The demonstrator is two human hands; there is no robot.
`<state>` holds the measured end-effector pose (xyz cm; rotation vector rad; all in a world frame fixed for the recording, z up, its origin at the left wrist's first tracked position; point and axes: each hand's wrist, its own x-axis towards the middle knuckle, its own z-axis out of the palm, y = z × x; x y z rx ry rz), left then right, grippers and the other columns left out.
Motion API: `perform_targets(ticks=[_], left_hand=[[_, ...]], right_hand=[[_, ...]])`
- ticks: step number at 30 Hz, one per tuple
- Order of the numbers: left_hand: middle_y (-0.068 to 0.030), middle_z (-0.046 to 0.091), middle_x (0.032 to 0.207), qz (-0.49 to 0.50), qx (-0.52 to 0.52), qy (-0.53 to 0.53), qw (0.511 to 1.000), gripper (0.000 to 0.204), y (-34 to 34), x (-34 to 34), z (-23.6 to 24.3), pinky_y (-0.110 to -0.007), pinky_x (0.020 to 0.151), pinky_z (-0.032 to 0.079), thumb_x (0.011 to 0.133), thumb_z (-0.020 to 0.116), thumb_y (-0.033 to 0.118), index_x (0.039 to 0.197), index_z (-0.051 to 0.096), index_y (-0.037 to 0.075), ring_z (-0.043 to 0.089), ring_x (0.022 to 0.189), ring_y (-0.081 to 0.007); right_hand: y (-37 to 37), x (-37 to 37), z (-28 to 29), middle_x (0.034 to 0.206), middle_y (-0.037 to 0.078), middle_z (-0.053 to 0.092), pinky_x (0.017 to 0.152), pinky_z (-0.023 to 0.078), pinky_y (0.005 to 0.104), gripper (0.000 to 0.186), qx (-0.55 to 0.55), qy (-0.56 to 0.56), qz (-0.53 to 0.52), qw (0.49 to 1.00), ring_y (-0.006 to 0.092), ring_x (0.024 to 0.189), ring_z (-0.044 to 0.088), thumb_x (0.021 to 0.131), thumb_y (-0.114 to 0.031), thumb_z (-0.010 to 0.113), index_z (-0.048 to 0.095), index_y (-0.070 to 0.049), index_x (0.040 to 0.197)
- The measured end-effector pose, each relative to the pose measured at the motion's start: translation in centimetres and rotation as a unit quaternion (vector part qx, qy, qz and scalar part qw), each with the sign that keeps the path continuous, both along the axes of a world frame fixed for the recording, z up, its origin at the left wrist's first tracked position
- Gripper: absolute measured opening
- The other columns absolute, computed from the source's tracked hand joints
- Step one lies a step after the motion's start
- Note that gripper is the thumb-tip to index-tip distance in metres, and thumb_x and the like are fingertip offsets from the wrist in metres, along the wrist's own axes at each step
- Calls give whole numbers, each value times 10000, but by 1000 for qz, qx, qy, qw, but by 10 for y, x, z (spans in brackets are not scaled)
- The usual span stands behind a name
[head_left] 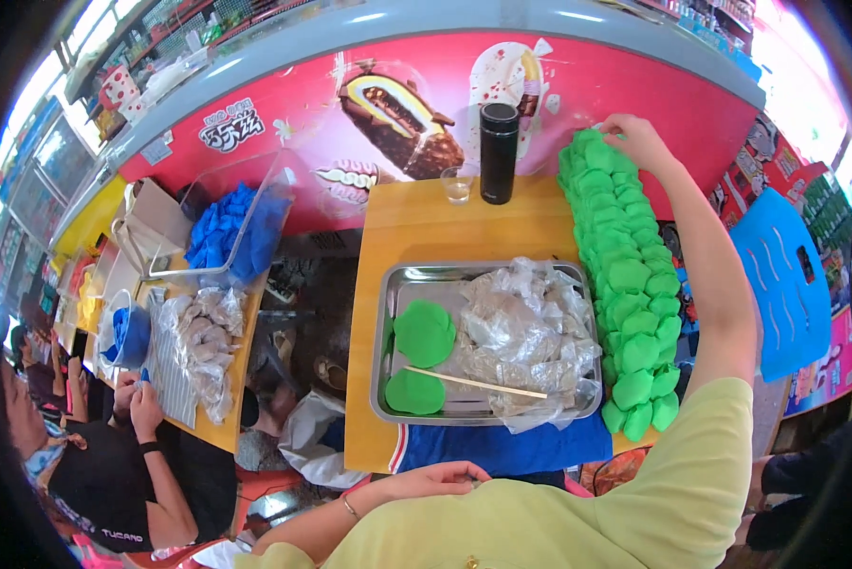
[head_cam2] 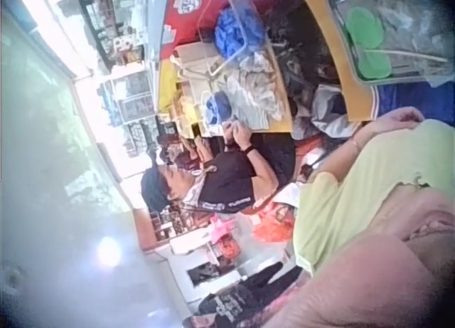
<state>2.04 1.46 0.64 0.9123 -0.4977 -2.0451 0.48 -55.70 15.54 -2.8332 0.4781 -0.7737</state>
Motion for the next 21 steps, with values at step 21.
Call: perform_targets(ticks=[21], left_hand=[[-3, 577, 858, 270, -121, -261, 919, 174, 55, -37, -1, -221, 790, 448, 933, 540, 121, 1075, 554, 22, 550, 831, -79]], right_hand=[[371, -208, -88, 1073, 123, 614, 856, 467, 363, 390, 276, 236, 280, 889, 276, 1002, 577, 838, -236, 649, 572, -35, 1163]])
